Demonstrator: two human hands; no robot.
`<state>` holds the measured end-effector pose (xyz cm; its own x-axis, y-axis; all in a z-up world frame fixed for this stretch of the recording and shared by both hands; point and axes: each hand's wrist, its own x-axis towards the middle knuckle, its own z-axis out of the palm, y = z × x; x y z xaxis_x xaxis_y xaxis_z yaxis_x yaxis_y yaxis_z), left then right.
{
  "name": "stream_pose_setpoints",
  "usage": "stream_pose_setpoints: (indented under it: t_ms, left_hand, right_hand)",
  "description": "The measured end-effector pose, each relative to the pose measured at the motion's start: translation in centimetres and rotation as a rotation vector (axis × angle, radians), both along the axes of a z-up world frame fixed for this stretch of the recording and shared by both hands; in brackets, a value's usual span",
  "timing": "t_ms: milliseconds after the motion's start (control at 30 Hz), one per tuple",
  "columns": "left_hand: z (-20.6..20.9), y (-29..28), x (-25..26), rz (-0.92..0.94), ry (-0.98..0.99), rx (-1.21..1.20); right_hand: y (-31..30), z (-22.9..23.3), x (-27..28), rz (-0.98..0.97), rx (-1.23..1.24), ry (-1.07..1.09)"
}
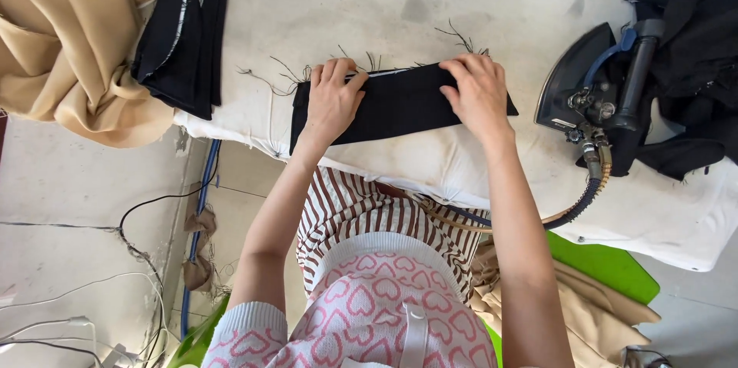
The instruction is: The person irons multiple black fabric pieces on a white ironing board. They repeatedly pick up each piece, fold it, press it with a steam iron, and place it aside. The process is repeated for several pieces throughout the clip.
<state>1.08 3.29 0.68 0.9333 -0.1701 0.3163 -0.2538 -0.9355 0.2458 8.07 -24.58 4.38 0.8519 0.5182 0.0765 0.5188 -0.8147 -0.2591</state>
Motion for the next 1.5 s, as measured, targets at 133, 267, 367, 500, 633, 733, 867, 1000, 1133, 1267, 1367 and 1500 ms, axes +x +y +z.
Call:
stream_pose_setpoints:
  t_ms: [133, 267, 367, 500, 633, 733, 867, 1000, 1133, 1267, 1367, 1500]
  left_hand:
    - [-1.8, -0.3, -0.1, -0.104, -0.176, -0.035]
    - [-0.3, -1.2, -1.4, -0.151, -0.235, -0.048]
    - [0.9, -1.5, -2.3, -0.188, -0.31, -0.035]
    - [1.7, -1.7, -3.0, -0.177, -0.359, -0.029]
    - [0.7, -1.6, -3.0, -0.22, -0.376, -0.046]
    - [1.6, -1.7, -3.1, -0.211, -0.386, -0.007]
    - [0.6, -1.4, -2.9, -0.201, -0.387, -0.035]
    - [0.2, -1.5, -2.0, -0.11, -0.36, -0.096]
    - [2.7, -3.2, -0.6, -0.114, -0.32, -0.082]
    - [-0.3, -5.0, 0.3, -0.2, -0.293, -0.076]
    - [-0.9, -5.9, -0.1, -0.246, -0.267, -0.065]
    - [0.3, -6.3, -1.1, -0.259, -0.238, -0.071]
  right_hand:
    - [0.6, 0.2, 0.0, 0.021, -0.037, 0.028]
    - [0.6, 0.2, 0.4, 0.064, -0.095, -0.019]
    - [0.7, 0.4, 0.7, 0.107, -0.12, -0.044]
    - [0.8, 0.2, 1.1, 0.095, -0.113, 0.074]
    - [0.7, -1.3, 2.8, 0.061, -0.116, 0.174]
    - [1.5, -0.1, 3.4, 0.07, -0.144, 0.227]
    - [0.9, -0.1, 2.7, 0.137, -0.108, 0.113]
    - [-0.3, 1.2, 1.5, 0.165, 0.014, -0.052]
    - [-2.0, 0.0, 0.2, 0.211, 0.09, -0.251]
    - [-3.1, -1.6, -1.0, 0.198, 0.054, -0.327]
    - [-3.4, -1.5, -2.2, 0.132, 0.043, -0.329]
    - [-3.6, -1.1, -3.5, 0.048, 0.064, -0.289]
